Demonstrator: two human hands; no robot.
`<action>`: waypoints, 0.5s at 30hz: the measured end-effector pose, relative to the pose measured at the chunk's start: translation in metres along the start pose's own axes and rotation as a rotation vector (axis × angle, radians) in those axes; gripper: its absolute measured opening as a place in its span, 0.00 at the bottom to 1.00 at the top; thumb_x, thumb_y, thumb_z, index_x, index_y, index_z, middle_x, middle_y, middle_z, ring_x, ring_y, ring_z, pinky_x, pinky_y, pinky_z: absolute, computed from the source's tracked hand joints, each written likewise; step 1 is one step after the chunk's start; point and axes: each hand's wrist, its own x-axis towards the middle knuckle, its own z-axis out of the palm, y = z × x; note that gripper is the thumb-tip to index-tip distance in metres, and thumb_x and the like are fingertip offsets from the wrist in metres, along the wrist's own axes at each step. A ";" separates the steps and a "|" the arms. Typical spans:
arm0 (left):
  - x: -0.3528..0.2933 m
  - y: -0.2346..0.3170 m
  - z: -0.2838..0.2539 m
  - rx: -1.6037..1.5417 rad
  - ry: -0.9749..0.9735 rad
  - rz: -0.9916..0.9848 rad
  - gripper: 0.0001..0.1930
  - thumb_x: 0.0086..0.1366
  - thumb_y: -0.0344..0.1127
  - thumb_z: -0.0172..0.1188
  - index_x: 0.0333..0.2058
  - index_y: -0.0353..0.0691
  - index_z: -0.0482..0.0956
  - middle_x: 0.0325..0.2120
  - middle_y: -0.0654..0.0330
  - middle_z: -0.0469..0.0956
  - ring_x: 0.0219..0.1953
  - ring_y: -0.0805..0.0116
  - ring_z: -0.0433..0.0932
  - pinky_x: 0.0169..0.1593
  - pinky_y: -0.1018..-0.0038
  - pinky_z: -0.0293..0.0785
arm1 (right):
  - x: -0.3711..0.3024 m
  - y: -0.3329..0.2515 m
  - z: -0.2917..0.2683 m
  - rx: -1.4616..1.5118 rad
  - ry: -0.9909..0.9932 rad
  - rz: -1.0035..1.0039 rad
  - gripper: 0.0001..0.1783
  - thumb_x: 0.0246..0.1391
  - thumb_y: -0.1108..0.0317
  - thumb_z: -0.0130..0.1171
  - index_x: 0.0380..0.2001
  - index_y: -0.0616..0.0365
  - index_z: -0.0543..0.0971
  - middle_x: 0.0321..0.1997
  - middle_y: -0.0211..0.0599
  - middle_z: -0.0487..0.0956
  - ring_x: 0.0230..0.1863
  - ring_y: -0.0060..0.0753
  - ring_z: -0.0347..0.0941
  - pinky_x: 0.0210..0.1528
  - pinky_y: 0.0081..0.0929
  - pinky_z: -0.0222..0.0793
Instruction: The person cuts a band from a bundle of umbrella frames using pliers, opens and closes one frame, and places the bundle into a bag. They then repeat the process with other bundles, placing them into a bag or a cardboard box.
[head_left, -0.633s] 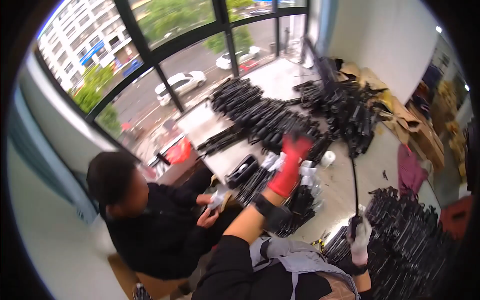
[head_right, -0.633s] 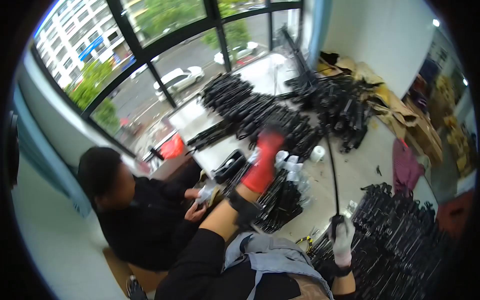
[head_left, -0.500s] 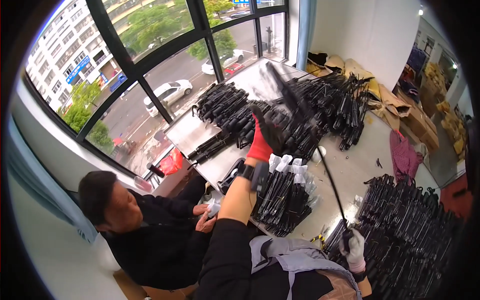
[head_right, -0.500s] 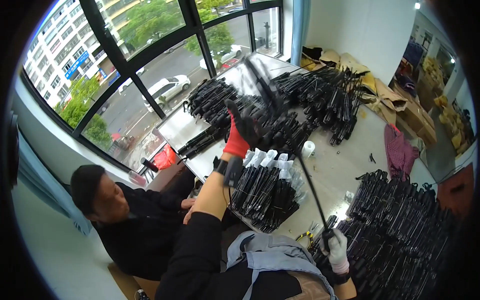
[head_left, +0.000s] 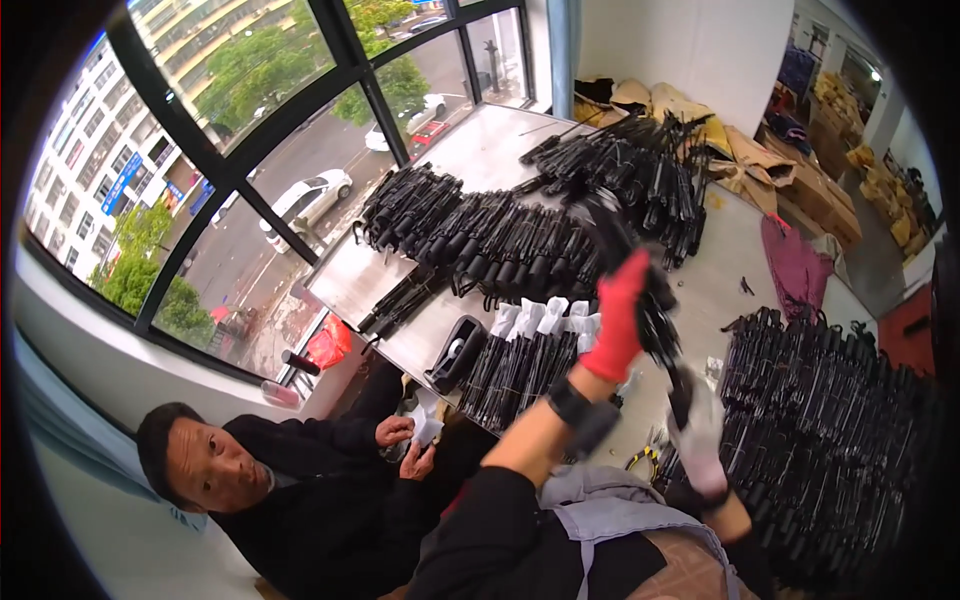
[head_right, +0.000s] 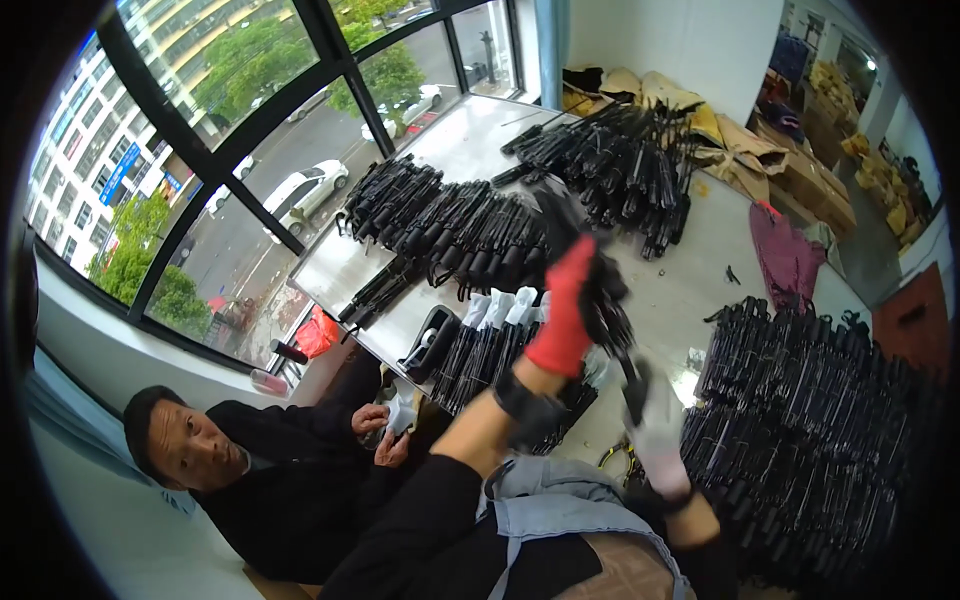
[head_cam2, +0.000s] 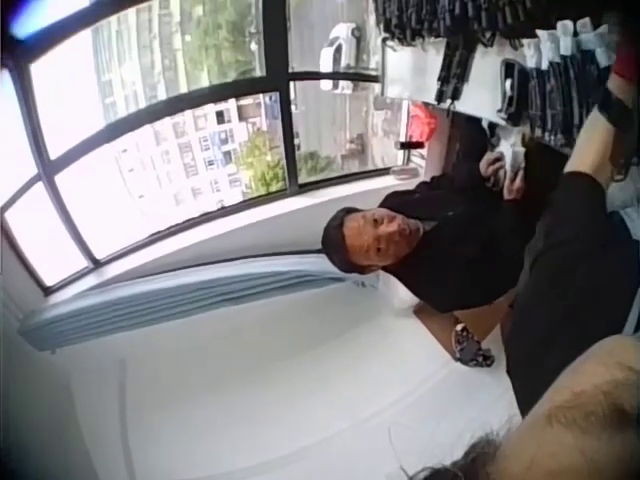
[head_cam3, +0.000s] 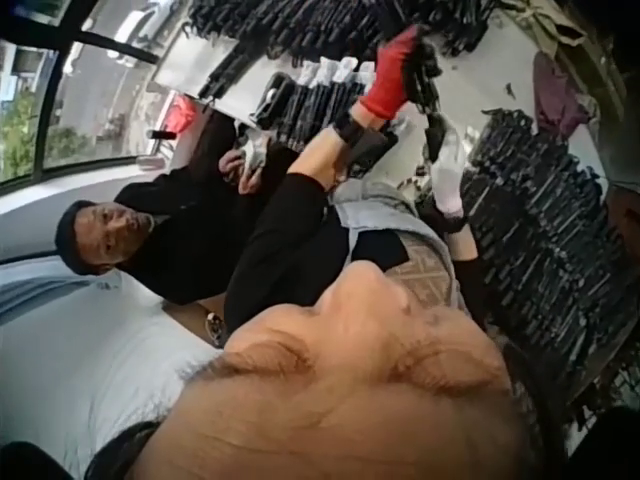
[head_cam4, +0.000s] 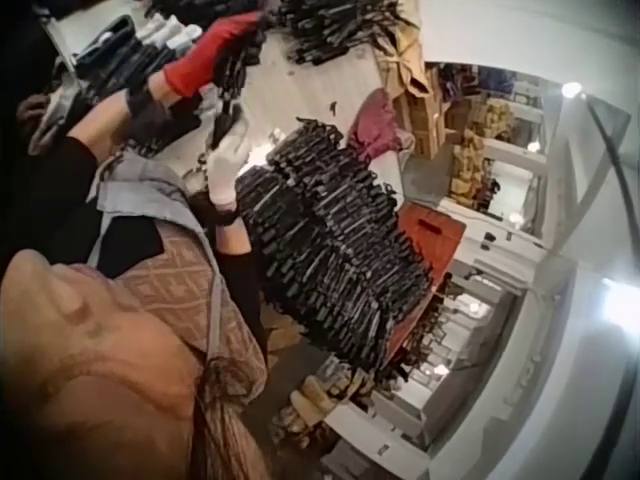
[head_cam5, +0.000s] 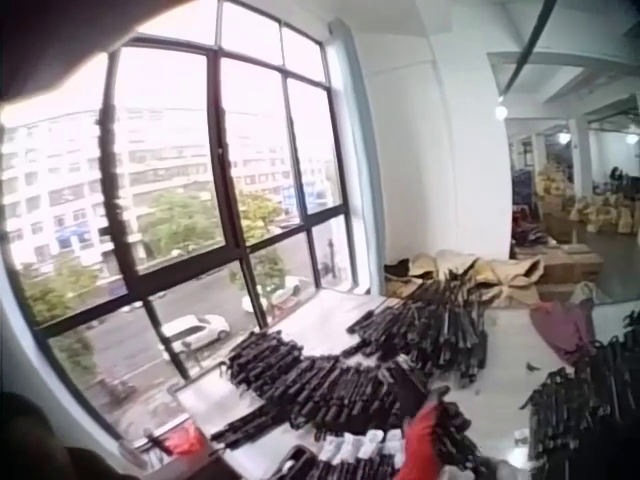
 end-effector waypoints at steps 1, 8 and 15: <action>-0.016 -0.014 0.013 -0.107 -0.069 -0.048 0.18 0.66 0.46 0.57 0.45 0.38 0.73 0.23 0.64 0.71 0.25 0.72 0.72 0.28 0.74 0.70 | 0.002 0.003 0.014 0.349 -0.128 0.442 0.24 0.66 0.57 0.43 0.55 0.64 0.70 0.31 0.37 0.75 0.28 0.26 0.73 0.30 0.20 0.69; -0.028 0.011 -0.016 -0.115 0.003 -0.134 0.17 0.66 0.41 0.57 0.48 0.36 0.72 0.24 0.63 0.72 0.24 0.72 0.72 0.29 0.74 0.72 | 0.035 0.013 0.027 0.630 -0.301 0.365 0.22 0.67 0.62 0.42 0.59 0.62 0.69 0.27 0.33 0.75 0.23 0.23 0.73 0.29 0.20 0.70; -0.052 0.006 -0.038 0.287 -0.137 -0.179 0.17 0.63 0.34 0.59 0.50 0.37 0.73 0.26 0.62 0.74 0.27 0.72 0.75 0.32 0.74 0.73 | 0.084 0.035 -0.022 0.672 -0.429 0.542 0.20 0.63 0.70 0.45 0.57 0.63 0.71 0.24 0.33 0.79 0.19 0.23 0.74 0.25 0.20 0.71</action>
